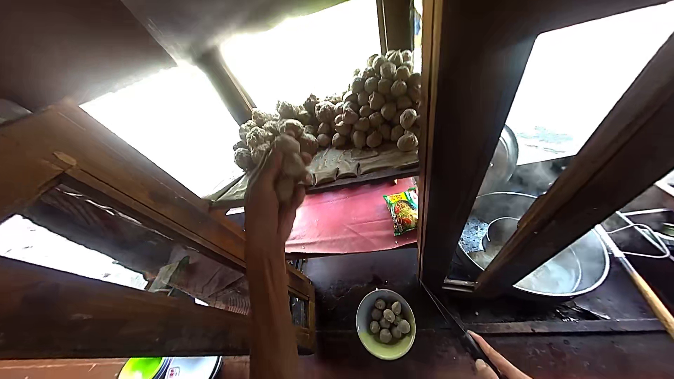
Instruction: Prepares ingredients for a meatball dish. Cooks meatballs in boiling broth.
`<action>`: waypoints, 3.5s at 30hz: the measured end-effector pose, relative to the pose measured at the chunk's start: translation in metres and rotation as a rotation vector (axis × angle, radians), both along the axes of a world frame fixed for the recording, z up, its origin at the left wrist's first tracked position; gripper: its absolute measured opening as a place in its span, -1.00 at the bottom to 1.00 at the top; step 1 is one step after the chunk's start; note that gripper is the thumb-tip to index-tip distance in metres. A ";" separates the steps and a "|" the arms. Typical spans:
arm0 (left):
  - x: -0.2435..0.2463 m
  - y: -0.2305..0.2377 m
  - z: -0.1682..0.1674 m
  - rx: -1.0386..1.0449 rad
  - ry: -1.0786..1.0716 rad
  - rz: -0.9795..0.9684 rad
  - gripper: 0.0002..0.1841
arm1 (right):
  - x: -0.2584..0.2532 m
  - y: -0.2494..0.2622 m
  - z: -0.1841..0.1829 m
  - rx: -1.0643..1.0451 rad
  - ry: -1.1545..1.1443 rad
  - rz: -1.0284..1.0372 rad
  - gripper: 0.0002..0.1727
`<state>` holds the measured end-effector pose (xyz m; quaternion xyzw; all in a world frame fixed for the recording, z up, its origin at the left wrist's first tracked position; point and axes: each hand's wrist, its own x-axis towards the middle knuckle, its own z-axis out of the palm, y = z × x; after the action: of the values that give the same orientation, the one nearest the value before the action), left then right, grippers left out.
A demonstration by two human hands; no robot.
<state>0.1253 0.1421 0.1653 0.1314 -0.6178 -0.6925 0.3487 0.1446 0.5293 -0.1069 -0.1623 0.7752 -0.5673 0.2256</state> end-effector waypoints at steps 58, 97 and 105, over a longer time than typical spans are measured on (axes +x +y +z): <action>0.064 0.103 -0.294 0.459 -0.274 0.009 -0.68 | 0.008 -0.032 0.023 0.153 0.336 0.206 -0.47; 0.079 0.088 -0.331 0.224 -0.775 -0.056 -0.69 | -0.005 -0.018 -0.010 0.206 0.069 0.126 -0.46; 0.089 0.088 -0.306 0.817 -0.253 -0.262 -0.62 | 0.003 -0.040 0.002 0.108 0.100 0.234 -0.48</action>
<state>0.2146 0.2301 -0.1406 0.2624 -0.3429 -0.8965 0.0992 0.1474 0.4888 -0.1048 -0.2674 0.7907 -0.4857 0.2597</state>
